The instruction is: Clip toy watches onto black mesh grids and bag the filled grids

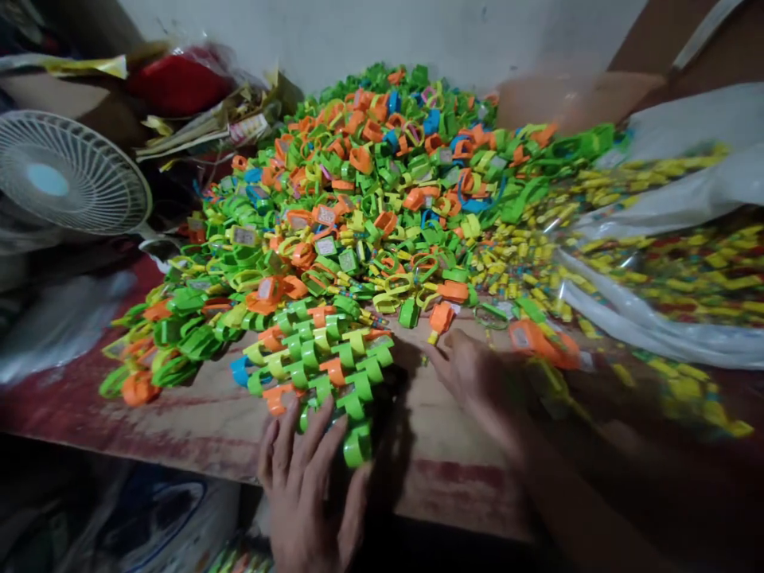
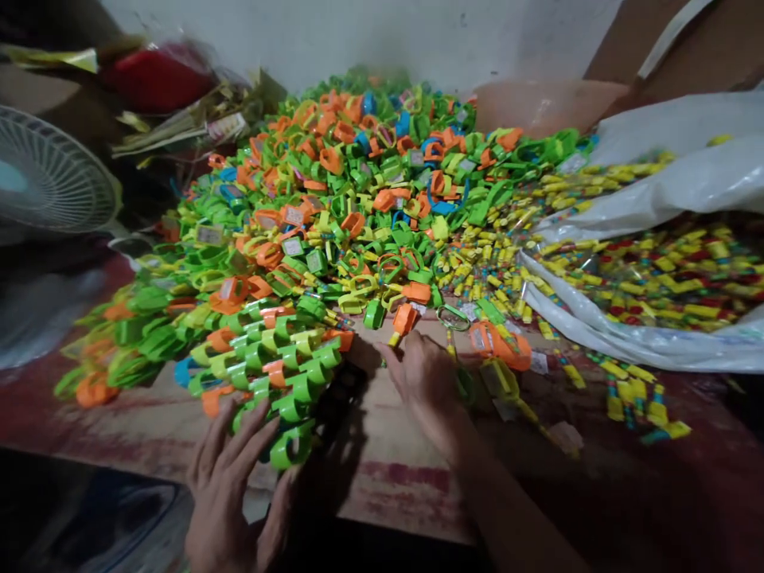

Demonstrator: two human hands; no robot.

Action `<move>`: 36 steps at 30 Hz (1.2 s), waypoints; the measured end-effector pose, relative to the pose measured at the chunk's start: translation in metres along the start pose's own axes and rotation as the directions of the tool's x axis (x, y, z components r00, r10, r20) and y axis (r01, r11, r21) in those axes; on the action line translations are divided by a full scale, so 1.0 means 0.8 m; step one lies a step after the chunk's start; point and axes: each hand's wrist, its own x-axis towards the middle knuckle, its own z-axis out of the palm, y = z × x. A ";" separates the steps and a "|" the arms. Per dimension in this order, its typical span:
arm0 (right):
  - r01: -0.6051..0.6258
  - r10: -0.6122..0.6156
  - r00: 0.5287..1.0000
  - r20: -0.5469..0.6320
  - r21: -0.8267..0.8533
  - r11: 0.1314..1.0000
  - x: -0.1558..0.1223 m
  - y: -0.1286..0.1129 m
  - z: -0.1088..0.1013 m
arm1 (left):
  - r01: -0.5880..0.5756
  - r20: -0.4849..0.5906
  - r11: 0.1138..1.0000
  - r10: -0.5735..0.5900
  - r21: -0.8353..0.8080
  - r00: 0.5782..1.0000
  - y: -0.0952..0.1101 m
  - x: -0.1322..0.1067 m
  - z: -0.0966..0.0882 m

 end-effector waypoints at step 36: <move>0.217 -0.159 0.974 -0.160 0.469 0.856 -0.119 0.091 0.061 | -0.016 -0.156 0.996 0.029 0.083 0.987 0.045 0.026 0.014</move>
